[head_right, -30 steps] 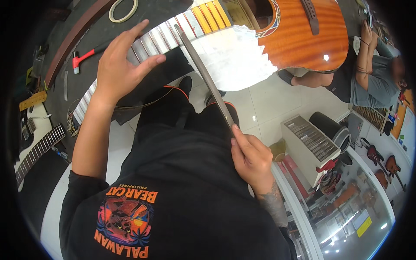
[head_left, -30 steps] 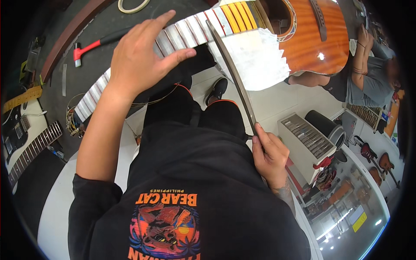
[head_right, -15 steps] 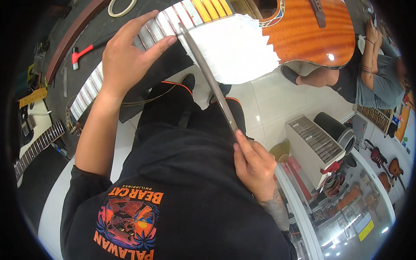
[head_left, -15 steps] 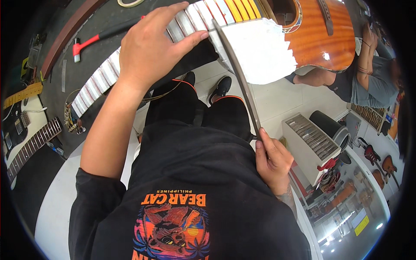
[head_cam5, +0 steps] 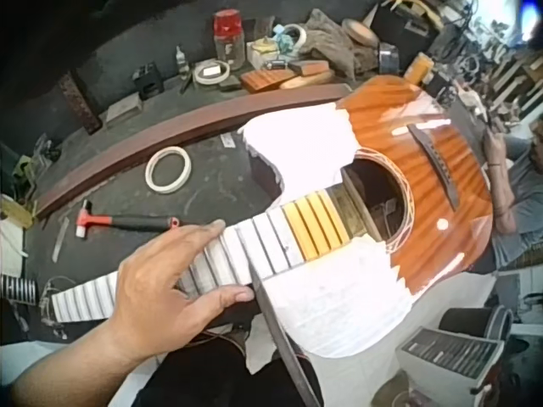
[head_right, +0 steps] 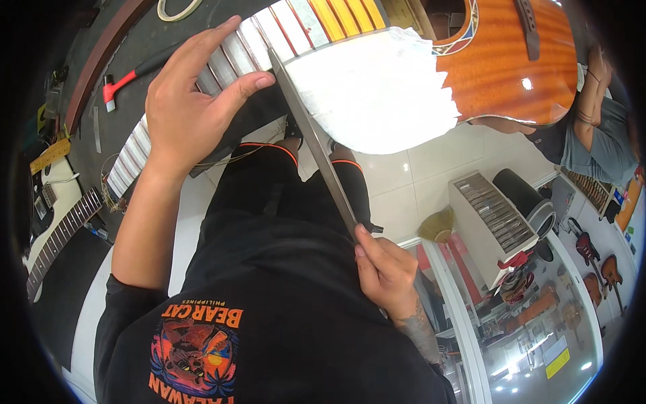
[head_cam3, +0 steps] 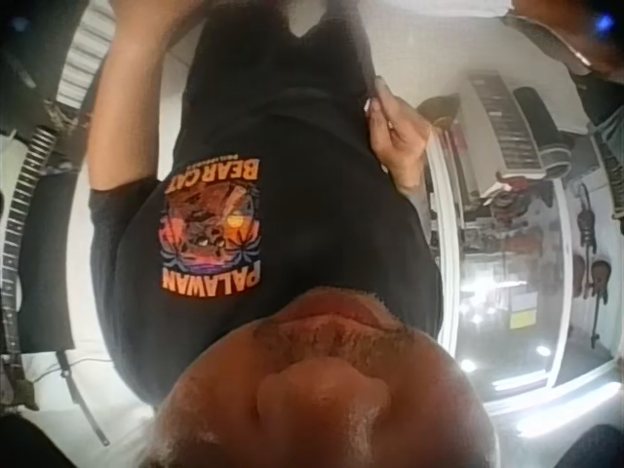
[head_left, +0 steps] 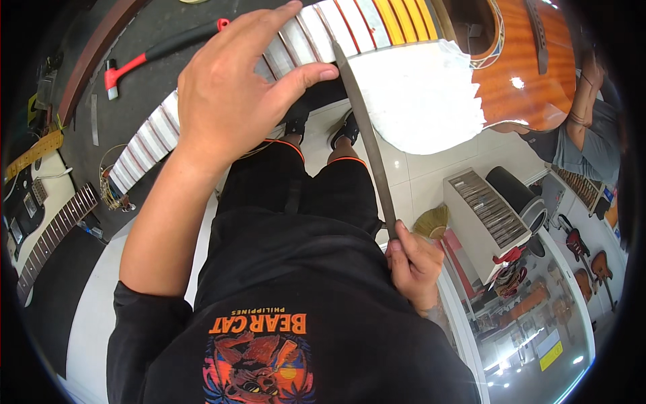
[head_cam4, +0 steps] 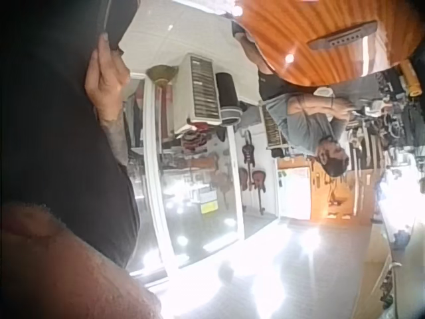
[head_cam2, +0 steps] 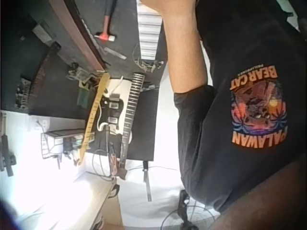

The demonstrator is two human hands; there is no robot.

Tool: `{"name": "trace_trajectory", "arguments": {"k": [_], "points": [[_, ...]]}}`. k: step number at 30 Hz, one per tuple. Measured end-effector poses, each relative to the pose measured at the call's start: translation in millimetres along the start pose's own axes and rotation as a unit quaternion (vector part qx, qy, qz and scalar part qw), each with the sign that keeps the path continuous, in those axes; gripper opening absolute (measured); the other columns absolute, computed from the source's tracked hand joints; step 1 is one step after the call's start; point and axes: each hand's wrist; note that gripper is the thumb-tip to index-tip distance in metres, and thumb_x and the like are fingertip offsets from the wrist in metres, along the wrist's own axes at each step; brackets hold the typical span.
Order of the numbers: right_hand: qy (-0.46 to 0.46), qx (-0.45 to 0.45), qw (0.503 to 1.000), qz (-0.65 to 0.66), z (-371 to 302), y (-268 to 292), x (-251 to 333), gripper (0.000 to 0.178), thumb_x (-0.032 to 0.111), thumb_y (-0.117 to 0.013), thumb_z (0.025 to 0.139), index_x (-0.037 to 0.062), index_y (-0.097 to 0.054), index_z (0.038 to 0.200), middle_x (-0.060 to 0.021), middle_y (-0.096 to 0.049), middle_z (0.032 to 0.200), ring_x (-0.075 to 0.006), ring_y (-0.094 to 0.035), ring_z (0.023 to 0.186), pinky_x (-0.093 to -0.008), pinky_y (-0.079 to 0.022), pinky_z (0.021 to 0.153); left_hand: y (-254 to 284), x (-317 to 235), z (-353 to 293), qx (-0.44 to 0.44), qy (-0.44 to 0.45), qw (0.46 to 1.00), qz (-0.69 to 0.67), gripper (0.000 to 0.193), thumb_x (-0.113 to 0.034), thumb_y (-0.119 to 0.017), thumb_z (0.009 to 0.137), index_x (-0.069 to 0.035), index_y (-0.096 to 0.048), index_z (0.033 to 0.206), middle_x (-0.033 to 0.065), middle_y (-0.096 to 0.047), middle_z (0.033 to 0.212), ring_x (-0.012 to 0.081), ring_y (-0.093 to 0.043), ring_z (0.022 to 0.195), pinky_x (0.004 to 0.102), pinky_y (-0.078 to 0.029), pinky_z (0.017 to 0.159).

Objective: The person uses a metal file to level the frets on a guitar neck covered in masking tape.

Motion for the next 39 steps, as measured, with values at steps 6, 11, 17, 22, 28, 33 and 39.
{"name": "trace_trajectory", "arguments": {"k": [6, 11, 17, 22, 28, 33, 39], "points": [[0.026, -0.006, 0.995, -0.097, 11.2, -6.5, 14.2, 0.049, -0.009, -0.074, 0.083, 0.0036, -0.070, 0.130, -0.0102, -0.067, 0.076, -0.0212, -0.065, 0.059, -0.0296, -0.053, 0.056, 1.1, 1.4, -0.2, 0.013, 0.010, 1.000, -0.004, 0.067, -0.035, -0.093, 0.071, -0.007, -0.072, 0.128, 0.0153, -0.075, 0.115, 0.0307, -0.072, 0.109, 0.0368, -0.055, 0.095], [0.060, -0.029, 0.993, -0.102, 46.2, -20.8, 18.3, 0.047, -0.011, -0.072, 0.084, -0.0012, -0.069, 0.130, -0.0114, -0.060, 0.068, -0.0200, -0.058, 0.055, -0.0301, -0.046, 0.053, 0.9, 1.3, 1.3, 0.015, -0.007, 1.000, -0.005, 0.069, -0.033, -0.094, 0.069, -0.007, -0.072, 0.128, 0.0179, -0.075, 0.116, 0.0316, -0.071, 0.112, 0.0379, -0.054, 0.097], [0.099, -0.043, 0.989, -0.098, 147.1, -40.8, 43.5, 0.046, -0.008, -0.070, 0.089, 0.0014, -0.067, 0.134, -0.0113, -0.060, 0.069, -0.0226, -0.058, 0.055, -0.0305, -0.047, 0.055, 5.3, 0.5, 2.9, 0.035, 0.044, 0.998, -0.039, 0.069, -0.031, -0.095, 0.069, -0.006, -0.071, 0.129, 0.0196, -0.074, 0.116, 0.0305, -0.071, 0.112, 0.0372, -0.054, 0.097], [0.097, -0.038, 0.991, -0.082, 110.9, -37.4, 27.1, 0.049, -0.008, -0.072, 0.087, 0.0030, -0.067, 0.134, -0.0107, -0.060, 0.069, -0.0241, -0.059, 0.056, -0.0332, -0.049, 0.055, 6.0, 2.6, 0.9, 0.030, 0.028, 0.999, -0.025, 0.069, -0.030, -0.095, 0.069, -0.005, -0.071, 0.129, 0.0201, -0.074, 0.117, 0.0299, -0.071, 0.111, 0.0366, -0.054, 0.097], [0.079, -0.050, 0.989, -0.111, 32.7, -29.8, 2.4, 0.053, -0.010, -0.074, 0.083, 0.0029, -0.067, 0.134, -0.0085, -0.063, 0.073, -0.0223, -0.061, 0.057, -0.0349, -0.053, 0.054, 2.9, 2.2, 2.8, 0.027, 0.004, 0.999, -0.024, 0.069, -0.030, -0.095, 0.069, -0.005, -0.071, 0.129, 0.0185, -0.074, 0.118, 0.0296, -0.071, 0.111, 0.0360, -0.054, 0.097], [0.083, -0.036, 0.989, -0.113, 131.1, -40.4, 40.7, 0.052, -0.006, -0.073, 0.086, 0.0093, -0.068, 0.136, -0.0071, -0.053, 0.066, -0.0250, -0.057, 0.056, -0.0379, -0.050, 0.054, 6.7, 1.5, 1.5, 0.042, 0.041, 0.997, -0.042, 0.068, -0.030, -0.094, 0.070, -0.005, -0.071, 0.128, 0.0168, -0.074, 0.119, 0.0288, -0.071, 0.111, 0.0359, -0.054, 0.097], [0.093, -0.040, 0.991, -0.092, 89.2, -33.7, 19.4, 0.047, -0.008, -0.072, 0.088, 0.0026, -0.068, 0.133, -0.0127, -0.056, 0.065, -0.0233, -0.056, 0.053, -0.0332, -0.047, 0.054, 6.0, -0.3, 1.6, 0.040, 0.057, 0.997, -0.036, 0.068, -0.030, -0.094, 0.070, -0.005, -0.071, 0.129, 0.0172, -0.074, 0.119, 0.0285, -0.071, 0.112, 0.0363, -0.054, 0.098]]}}
Point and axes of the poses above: each hand's wrist, its own z-axis towards the middle knuckle, its own y-axis out of the back of the hand, x = y × z
